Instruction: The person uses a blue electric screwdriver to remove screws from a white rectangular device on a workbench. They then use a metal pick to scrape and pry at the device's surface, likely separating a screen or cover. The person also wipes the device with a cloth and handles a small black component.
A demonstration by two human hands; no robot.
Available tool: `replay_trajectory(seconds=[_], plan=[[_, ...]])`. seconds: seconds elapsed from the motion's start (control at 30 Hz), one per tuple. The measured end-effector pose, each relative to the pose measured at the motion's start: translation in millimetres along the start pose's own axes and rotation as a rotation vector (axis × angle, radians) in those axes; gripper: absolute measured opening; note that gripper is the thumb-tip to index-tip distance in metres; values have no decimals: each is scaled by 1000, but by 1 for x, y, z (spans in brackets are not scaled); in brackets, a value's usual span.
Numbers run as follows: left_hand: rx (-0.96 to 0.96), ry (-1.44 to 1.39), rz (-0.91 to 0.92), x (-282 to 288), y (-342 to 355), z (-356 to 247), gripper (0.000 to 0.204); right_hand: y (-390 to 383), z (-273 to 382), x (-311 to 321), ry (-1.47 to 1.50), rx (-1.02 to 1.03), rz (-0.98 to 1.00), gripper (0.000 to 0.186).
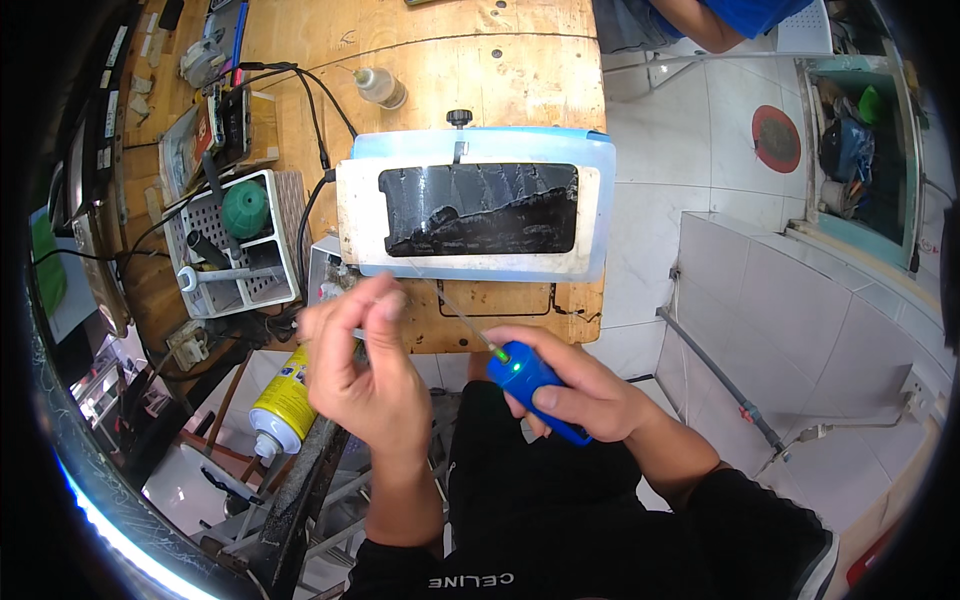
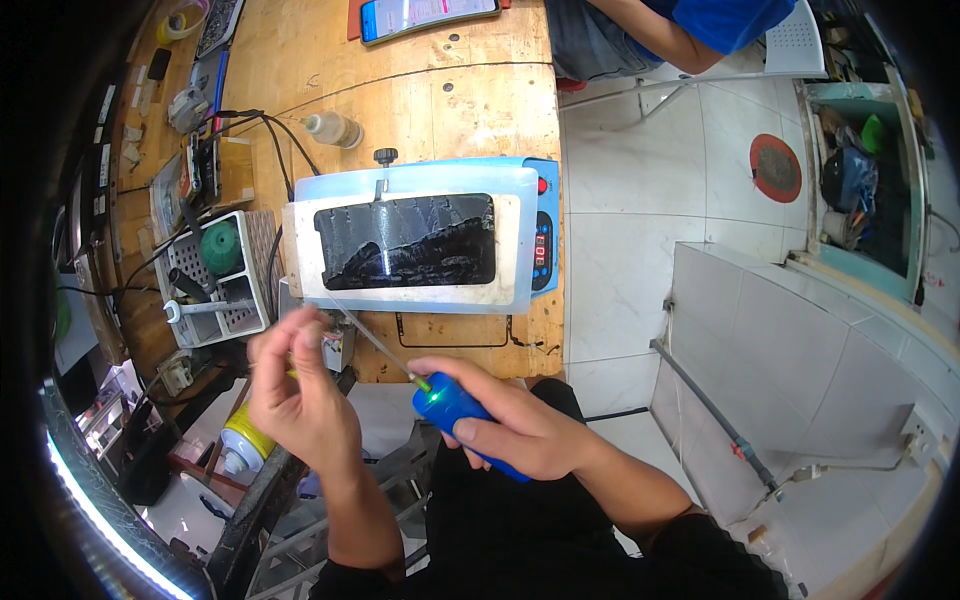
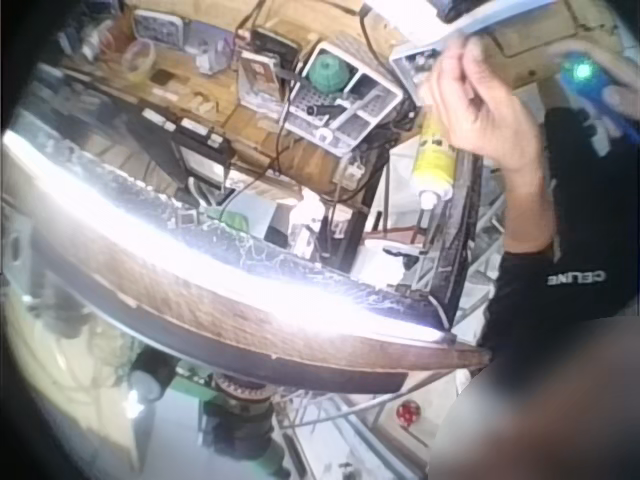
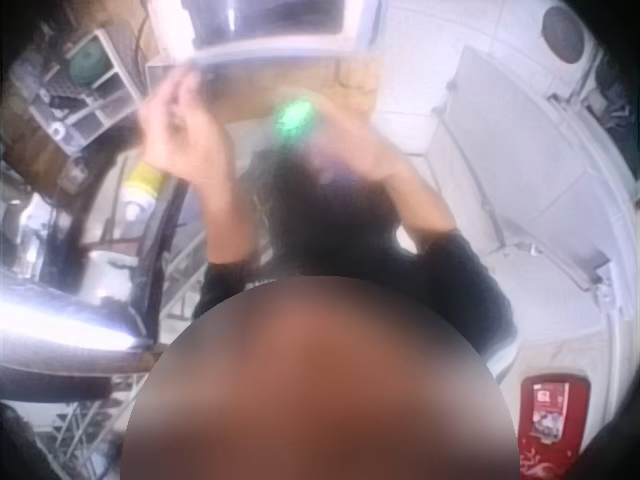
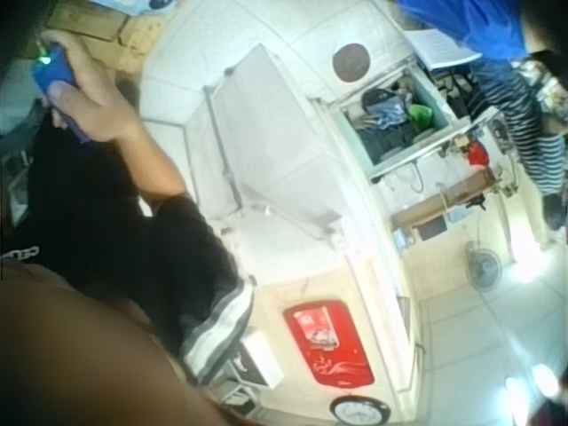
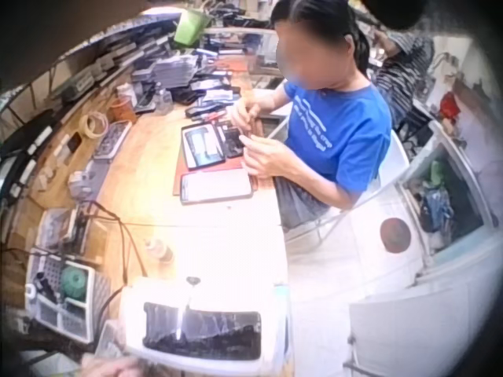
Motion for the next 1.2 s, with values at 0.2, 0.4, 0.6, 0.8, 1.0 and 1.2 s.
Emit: replay_trajectory(seconds=[0.2, 0.4, 0.6, 0.8, 1.0, 1.2], plan=[[425, -576, 65, -6, -16, 30, 19, -3, 0, -13, -152, -69, 101, 63], [272, -615, -67, 5, 4, 16, 21, -8, 26, -9, -362, 164, 55, 66], [-98, 17, 77, -28, 20, -9, 12, -8, 5, 18, -50, -73, -118, 62], [-275, 330, 125, -52, 11, -18, 22, -2, -4, 27, 45, -54, -158, 63], [-331, 411, 135, -53, 10, -24, 20, -7, -5, 32, 71, -59, -217, 68], [-344, 466, 164, -56, 10, -29, 20, -11, -4, 34, 79, -35, -207, 62]])
Point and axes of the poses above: each hand's wrist, its own y-axis towards the middle knuckle, its own x-axis out of the back of the hand, z = x × y, the point moved 9 cm from there along y, towards the middle knuckle, and after that the axes turned 12 degrees about -y, right-handed, at the moved point
